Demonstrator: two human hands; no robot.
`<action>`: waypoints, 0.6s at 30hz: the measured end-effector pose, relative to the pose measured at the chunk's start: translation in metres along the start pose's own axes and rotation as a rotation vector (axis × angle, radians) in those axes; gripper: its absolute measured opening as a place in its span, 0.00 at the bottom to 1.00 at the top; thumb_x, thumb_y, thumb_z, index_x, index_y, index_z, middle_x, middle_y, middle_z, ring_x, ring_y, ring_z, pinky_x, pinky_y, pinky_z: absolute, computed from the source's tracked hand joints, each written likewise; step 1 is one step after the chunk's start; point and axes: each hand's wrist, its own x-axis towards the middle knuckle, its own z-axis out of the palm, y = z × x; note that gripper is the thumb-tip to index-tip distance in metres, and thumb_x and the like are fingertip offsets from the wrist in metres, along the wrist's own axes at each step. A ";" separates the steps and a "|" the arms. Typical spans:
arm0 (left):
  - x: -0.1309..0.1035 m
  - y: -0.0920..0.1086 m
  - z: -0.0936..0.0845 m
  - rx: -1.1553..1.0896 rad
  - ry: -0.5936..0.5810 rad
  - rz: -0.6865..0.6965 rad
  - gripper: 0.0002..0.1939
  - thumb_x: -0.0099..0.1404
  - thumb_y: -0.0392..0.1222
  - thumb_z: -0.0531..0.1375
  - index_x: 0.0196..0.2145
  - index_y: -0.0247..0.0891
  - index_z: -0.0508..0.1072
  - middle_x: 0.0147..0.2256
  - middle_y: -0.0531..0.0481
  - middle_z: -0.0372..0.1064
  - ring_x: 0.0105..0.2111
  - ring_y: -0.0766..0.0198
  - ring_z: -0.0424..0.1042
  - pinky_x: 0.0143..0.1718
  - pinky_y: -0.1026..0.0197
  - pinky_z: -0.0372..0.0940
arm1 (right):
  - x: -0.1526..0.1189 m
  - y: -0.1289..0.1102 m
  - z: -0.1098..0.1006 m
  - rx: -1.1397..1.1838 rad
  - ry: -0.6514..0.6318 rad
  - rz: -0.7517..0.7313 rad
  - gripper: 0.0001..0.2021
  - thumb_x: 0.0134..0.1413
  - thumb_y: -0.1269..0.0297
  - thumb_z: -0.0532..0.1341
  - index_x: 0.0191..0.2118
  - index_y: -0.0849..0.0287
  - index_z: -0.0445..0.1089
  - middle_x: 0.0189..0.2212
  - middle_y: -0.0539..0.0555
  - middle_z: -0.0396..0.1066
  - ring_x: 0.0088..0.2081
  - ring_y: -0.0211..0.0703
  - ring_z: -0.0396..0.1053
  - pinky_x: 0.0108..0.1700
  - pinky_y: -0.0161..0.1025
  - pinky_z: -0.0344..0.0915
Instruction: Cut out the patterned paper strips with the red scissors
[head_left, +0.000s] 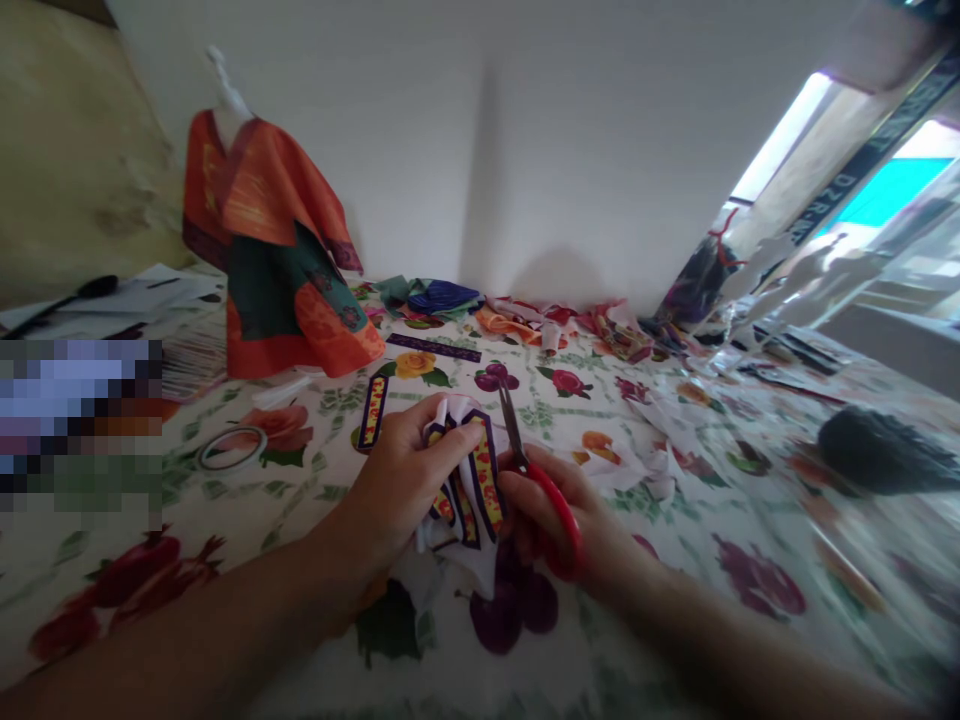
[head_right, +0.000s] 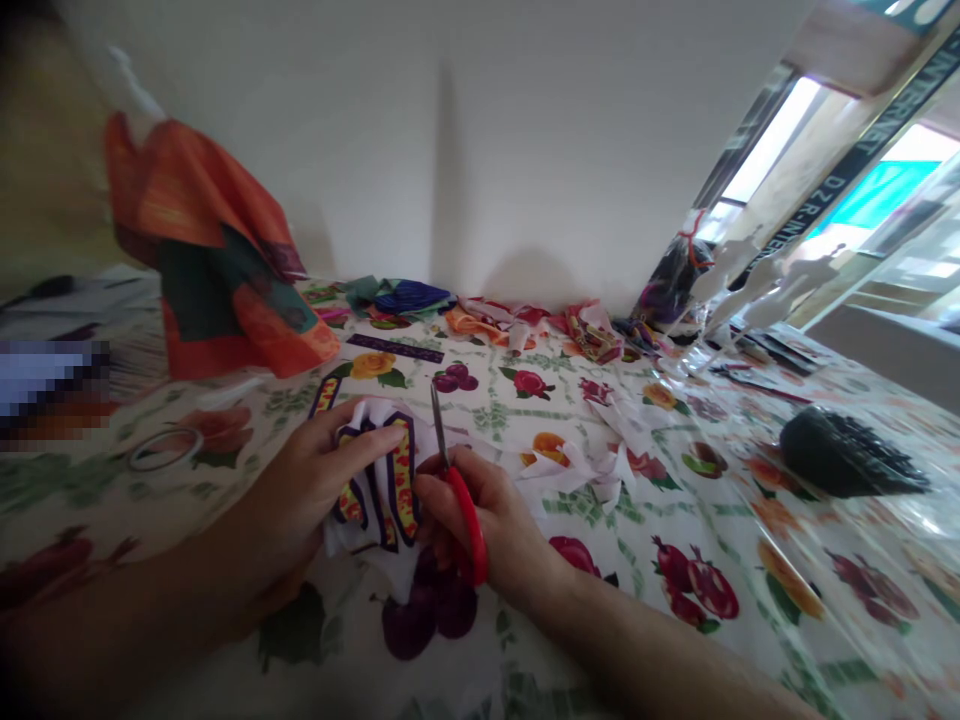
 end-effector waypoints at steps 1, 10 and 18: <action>0.000 0.000 0.000 0.009 0.007 -0.008 0.09 0.61 0.47 0.70 0.34 0.41 0.77 0.28 0.54 0.76 0.25 0.64 0.74 0.25 0.65 0.71 | 0.000 -0.001 0.000 -0.002 0.006 0.003 0.19 0.65 0.46 0.69 0.38 0.57 0.70 0.24 0.48 0.73 0.19 0.34 0.67 0.18 0.26 0.62; 0.001 0.001 0.000 0.042 -0.005 -0.090 0.10 0.56 0.46 0.71 0.32 0.39 0.79 0.27 0.51 0.77 0.25 0.60 0.76 0.24 0.63 0.72 | 0.002 -0.003 -0.002 0.073 0.016 0.059 0.23 0.62 0.41 0.70 0.34 0.57 0.69 0.20 0.46 0.69 0.18 0.34 0.66 0.18 0.26 0.62; -0.009 0.007 0.008 -0.064 -0.016 -0.177 0.02 0.58 0.41 0.70 0.30 0.42 0.81 0.25 0.51 0.79 0.24 0.59 0.78 0.25 0.61 0.73 | 0.002 -0.002 -0.004 0.045 -0.005 0.041 0.20 0.65 0.45 0.69 0.33 0.56 0.70 0.24 0.49 0.73 0.19 0.35 0.67 0.18 0.29 0.63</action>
